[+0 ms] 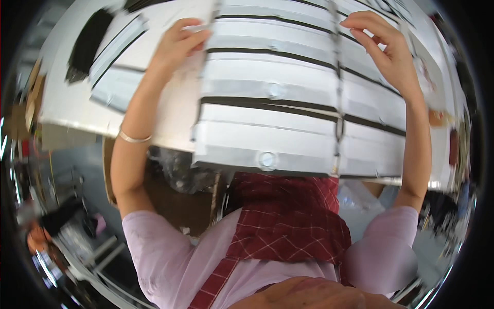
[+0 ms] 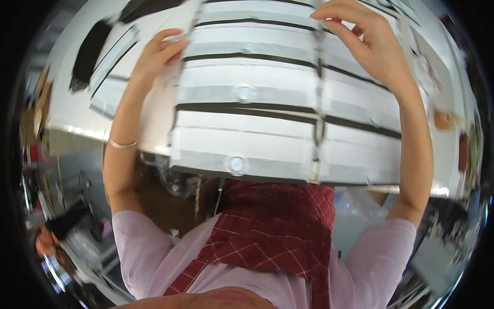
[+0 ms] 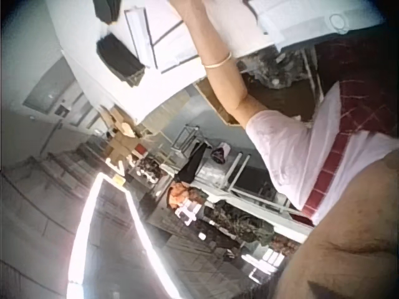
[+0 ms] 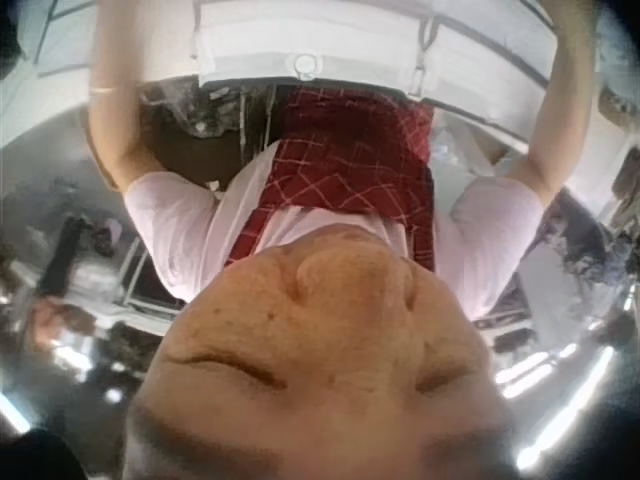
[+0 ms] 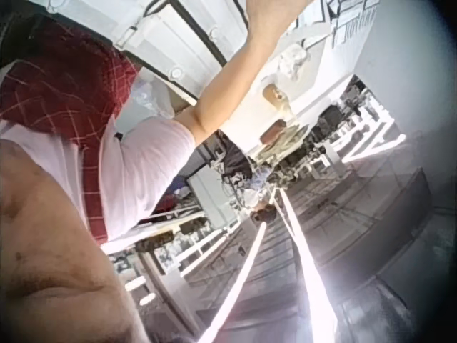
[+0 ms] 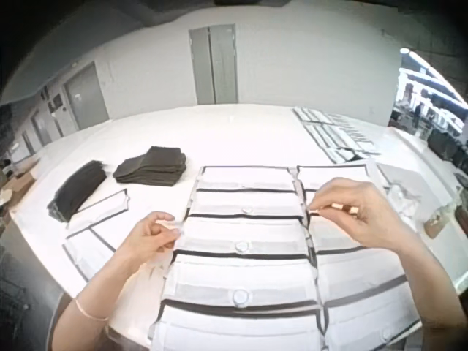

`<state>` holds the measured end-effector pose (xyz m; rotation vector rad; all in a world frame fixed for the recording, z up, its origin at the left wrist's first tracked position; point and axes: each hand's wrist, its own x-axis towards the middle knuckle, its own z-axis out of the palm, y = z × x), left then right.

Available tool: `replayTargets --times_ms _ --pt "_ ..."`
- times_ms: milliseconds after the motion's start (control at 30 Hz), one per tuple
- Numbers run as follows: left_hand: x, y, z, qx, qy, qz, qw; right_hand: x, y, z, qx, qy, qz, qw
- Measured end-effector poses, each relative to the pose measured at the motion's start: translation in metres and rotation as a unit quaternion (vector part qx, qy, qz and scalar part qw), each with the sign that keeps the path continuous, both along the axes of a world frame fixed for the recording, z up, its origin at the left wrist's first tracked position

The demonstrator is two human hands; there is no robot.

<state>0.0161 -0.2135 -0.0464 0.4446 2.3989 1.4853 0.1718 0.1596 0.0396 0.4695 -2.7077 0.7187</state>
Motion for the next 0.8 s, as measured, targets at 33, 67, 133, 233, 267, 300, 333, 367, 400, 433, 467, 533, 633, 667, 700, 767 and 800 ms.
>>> replayTargets --times_ms 33,67,133,233,267,300,333,367,400,433,467,533,633,667,700,767,800 --pt "0.005 0.003 0.005 -0.019 0.012 0.004 1.000 0.023 0.019 0.005 -0.001 -0.016 -0.038 0.999" --pt "0.008 0.004 0.009 -0.013 -0.009 0.012 1.000 0.044 0.041 0.010 -0.022 0.000 -0.073 0.997" --pt "0.006 0.005 0.018 -0.023 -0.065 -0.008 0.998 0.097 0.082 0.018 -0.093 0.009 -0.209 0.973" --pt "0.004 0.003 0.022 -0.057 -0.078 -0.005 0.995 0.176 0.169 -0.012 -0.084 0.062 -0.311 0.945" --pt "0.000 0.003 0.022 -0.062 -0.090 -0.001 0.994 0.202 0.188 -0.022 -0.053 0.080 -0.346 0.933" --pt "-0.003 0.000 0.023 -0.043 -0.108 -0.006 0.993 0.225 0.203 -0.031 -0.023 0.097 -0.374 0.922" --pt "-0.006 -0.001 0.021 -0.025 -0.127 -0.012 0.992 0.251 0.219 -0.041 0.019 0.068 -0.414 0.908" --pt "-0.009 -0.002 0.020 -0.008 -0.145 -0.013 0.989 0.276 0.232 -0.052 0.058 0.039 -0.449 0.891" --pt "-0.010 -0.005 0.020 -0.003 -0.146 -0.002 0.989 0.289 0.236 -0.058 0.095 0.010 -0.478 0.873" --pt "-0.011 -0.008 0.019 0.001 -0.147 0.010 0.989 0.298 0.240 -0.065 0.044 -0.010 -0.504 0.863" --pt "-0.013 -0.006 0.017 0.007 -0.149 0.020 0.989 0.303 0.239 -0.068 -0.006 -0.029 -0.530 0.848" --pt "-0.015 -0.003 0.015 -0.006 -0.149 0.027 0.988 0.308 0.245 -0.081 -0.108 -0.039 -0.548 0.829" --pt "-0.022 -0.008 0.010 -0.009 -0.148 0.038 0.988 0.291 0.254 -0.097 -0.140 -0.057 -0.588 0.795" --pt "-0.020 -0.011 0.011 -0.011 -0.143 0.046 0.989 0.282 0.260 -0.107 -0.106 -0.052 -0.583 0.804" --pt "-0.020 -0.009 0.011 -0.009 -0.142 0.049 0.989 0.275 0.263 -0.111 -0.067 -0.046 -0.582 0.809" --pt "-0.015 -0.005 0.011 0.001 -0.143 0.054 0.988 0.263 0.264 -0.113 -0.017 -0.031 -0.582 0.812" --pt "-0.015 -0.005 0.011 0.004 -0.146 0.052 0.988 0.254 0.258 -0.113 -0.005 -0.022 -0.585 0.811"
